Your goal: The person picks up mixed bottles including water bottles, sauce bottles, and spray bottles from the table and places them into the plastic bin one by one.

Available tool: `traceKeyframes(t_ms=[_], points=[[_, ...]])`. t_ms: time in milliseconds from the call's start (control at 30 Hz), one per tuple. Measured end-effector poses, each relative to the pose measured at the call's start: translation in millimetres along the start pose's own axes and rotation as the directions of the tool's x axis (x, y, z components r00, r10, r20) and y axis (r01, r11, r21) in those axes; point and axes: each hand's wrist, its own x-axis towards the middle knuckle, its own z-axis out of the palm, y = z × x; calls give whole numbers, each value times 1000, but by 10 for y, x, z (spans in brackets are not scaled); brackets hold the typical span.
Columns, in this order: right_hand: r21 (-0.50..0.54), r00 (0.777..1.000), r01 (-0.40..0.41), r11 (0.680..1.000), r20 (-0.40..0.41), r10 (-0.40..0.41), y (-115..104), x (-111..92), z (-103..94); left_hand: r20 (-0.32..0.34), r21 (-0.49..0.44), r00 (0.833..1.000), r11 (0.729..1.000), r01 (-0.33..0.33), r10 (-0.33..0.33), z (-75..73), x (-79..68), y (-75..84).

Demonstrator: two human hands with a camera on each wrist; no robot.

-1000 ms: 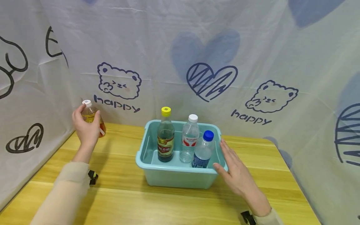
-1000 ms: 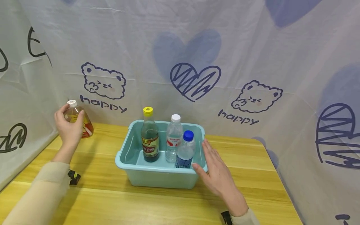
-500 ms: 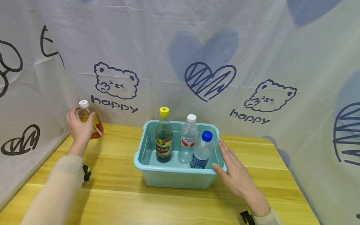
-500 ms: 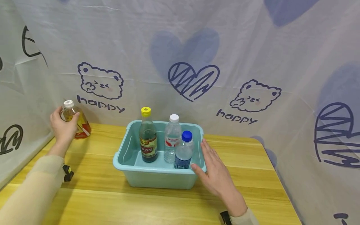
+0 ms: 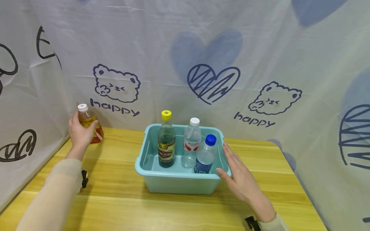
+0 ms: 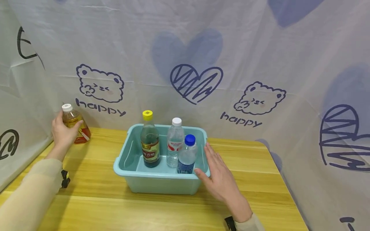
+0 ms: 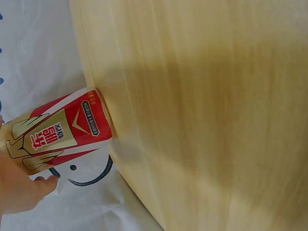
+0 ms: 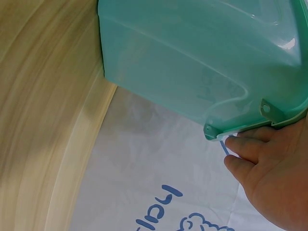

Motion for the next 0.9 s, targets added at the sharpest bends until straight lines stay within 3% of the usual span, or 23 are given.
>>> traceKeyframes(t_ms=[400, 900], points=[[-1, 1000, -10, 1000, 7, 10, -10, -6, -7, -6, -33, 1000, 999, -5, 4, 35, 39, -138], [5, 1000, -10, 1000, 1, 10, -7, -6, 9, -8, -55, 1000, 998, -24, 23, 5, -31, -126]])
